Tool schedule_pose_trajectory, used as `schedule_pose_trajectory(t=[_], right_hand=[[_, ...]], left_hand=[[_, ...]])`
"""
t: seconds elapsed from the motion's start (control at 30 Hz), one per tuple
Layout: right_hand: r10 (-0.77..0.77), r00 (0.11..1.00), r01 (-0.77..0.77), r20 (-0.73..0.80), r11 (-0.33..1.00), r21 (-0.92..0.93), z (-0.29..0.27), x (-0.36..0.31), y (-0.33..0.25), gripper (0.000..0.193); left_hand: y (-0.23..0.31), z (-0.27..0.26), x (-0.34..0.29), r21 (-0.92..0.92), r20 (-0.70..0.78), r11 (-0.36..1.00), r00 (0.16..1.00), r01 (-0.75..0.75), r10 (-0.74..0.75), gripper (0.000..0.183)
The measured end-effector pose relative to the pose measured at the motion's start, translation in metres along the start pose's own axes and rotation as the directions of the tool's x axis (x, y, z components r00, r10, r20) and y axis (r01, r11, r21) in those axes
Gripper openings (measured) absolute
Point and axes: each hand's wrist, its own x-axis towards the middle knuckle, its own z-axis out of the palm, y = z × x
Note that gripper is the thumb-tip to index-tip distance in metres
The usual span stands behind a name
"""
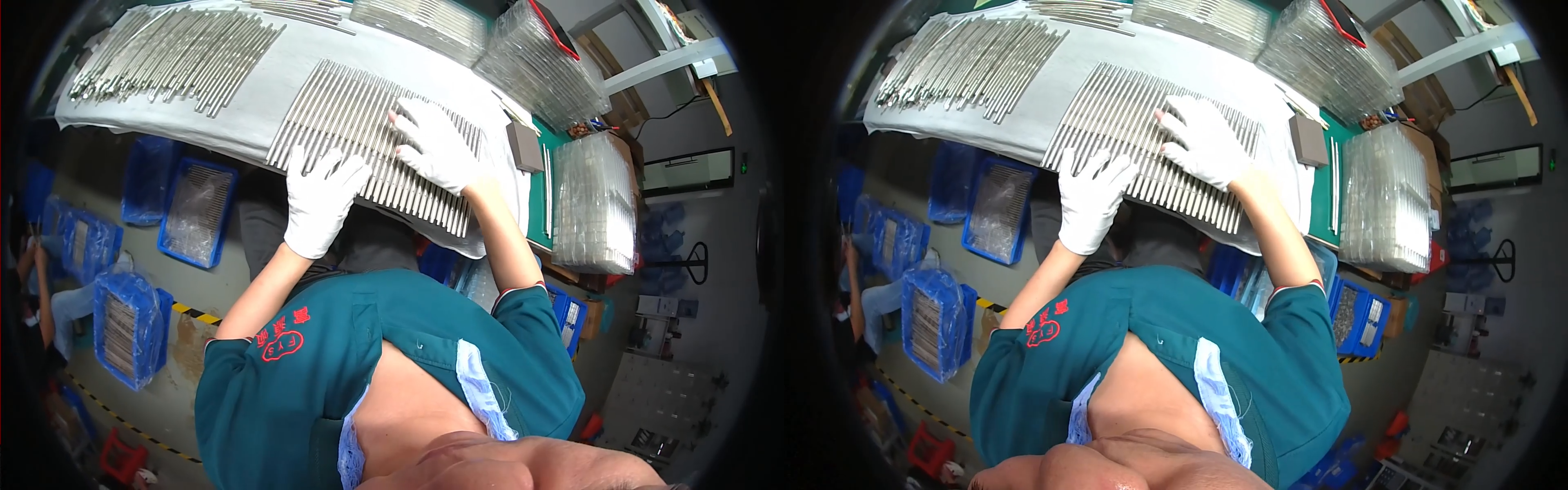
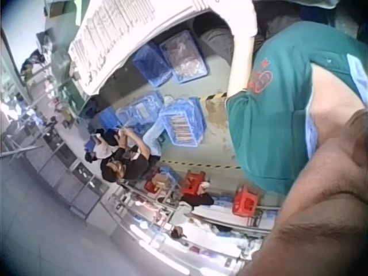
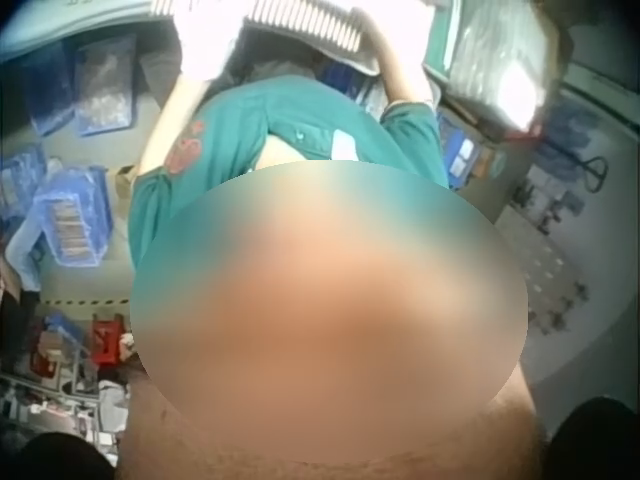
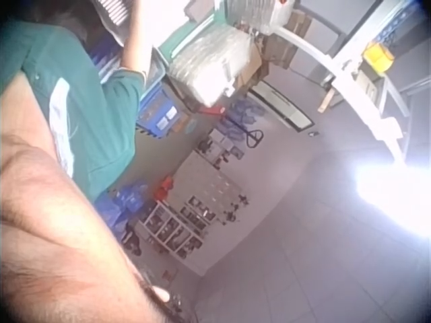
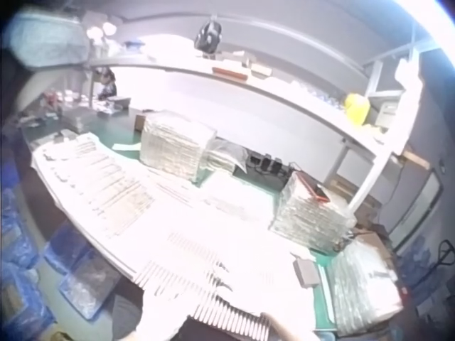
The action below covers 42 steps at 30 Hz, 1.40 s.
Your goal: Sanding and sorting metal rods at a factory workbench.
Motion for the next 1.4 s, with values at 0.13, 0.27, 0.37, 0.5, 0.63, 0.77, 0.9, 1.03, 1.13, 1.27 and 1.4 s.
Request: schedule_pose_trajectory(t=[0.13, 0.27, 0.37, 0.5, 0.63, 0.77, 0.9, 1.03, 1.13, 1.27, 1.4], right_hand=[[-0.056, 0.989, 0.073, 0.14, 0.99, -0.121, 0.013, 0.017, -0.006, 0.059], [-0.059, 0.991, 0.072, 0.124, 0.993, -0.098, 0.015, 0.017, -0.005, 0.059], [-0.068, 0.992, 0.076, 0.102, 0.994, -0.079, 0.015, 0.015, -0.005, 0.059], [-0.054, 0.993, 0.061, 0.106, 0.996, -0.072, 0.015, 0.016, -0.006, 0.059], [-0.045, 0.99, 0.052, 0.133, 0.997, -0.049, 0.014, 0.017, -0.006, 0.062], [-0.026, 0.986, 0.031, 0.164, 0.999, -0.028, 0.013, 0.016, -0.005, 0.064], [-0.02, 0.985, 0.024, 0.171, 1.0, -0.02, 0.012, 0.017, -0.006, 0.063], [-0.014, 0.984, 0.016, 0.178, 1.0, -0.012, 0.011, 0.018, -0.007, 0.063], [-0.019, 0.985, 0.023, 0.174, 1.0, -0.017, 0.011, 0.018, -0.007, 0.063], [-0.008, 0.984, 0.011, 0.176, 1.0, -0.019, 0.012, 0.017, -0.007, 0.062], [-0.03, 0.992, 0.036, 0.12, 0.998, -0.049, 0.013, 0.017, -0.008, 0.054]], left_hand=[[-0.002, 0.001, 0.0, -0.011, -0.045, 1.0, 0.999, -0.014, 0.014, 0.04], [-0.003, 0.002, -0.002, 0.005, -0.013, 1.0, 1.0, 0.001, -0.001, 0.041], [-0.004, 0.002, -0.002, 0.027, -0.03, 1.0, 0.999, 0.014, -0.013, 0.04], [-0.006, 0.001, -0.002, 0.024, -0.032, 1.0, 0.999, 0.015, -0.015, 0.039], [-0.008, 0.002, -0.001, -0.005, -0.026, 1.0, 1.0, 0.011, -0.011, 0.038], [-0.01, 0.002, -0.001, -0.011, -0.015, 1.0, 1.0, -0.005, 0.005, 0.037], [-0.008, -0.002, -0.002, 0.044, -0.06, 0.998, 0.998, 0.033, -0.03, 0.036], [-0.012, -0.003, -0.002, 0.044, -0.073, 0.996, 0.995, 0.074, -0.07, 0.036], [-0.016, 0.0, -0.003, 0.038, -0.066, 0.999, 0.997, 0.034, -0.032, 0.036], [-0.013, 0.002, -0.006, 0.054, -0.08, 0.998, 0.996, 0.04, -0.035, 0.035], [-0.012, 0.0, -0.007, 0.06, -0.071, 0.998, 0.997, 0.03, -0.026, 0.034]])
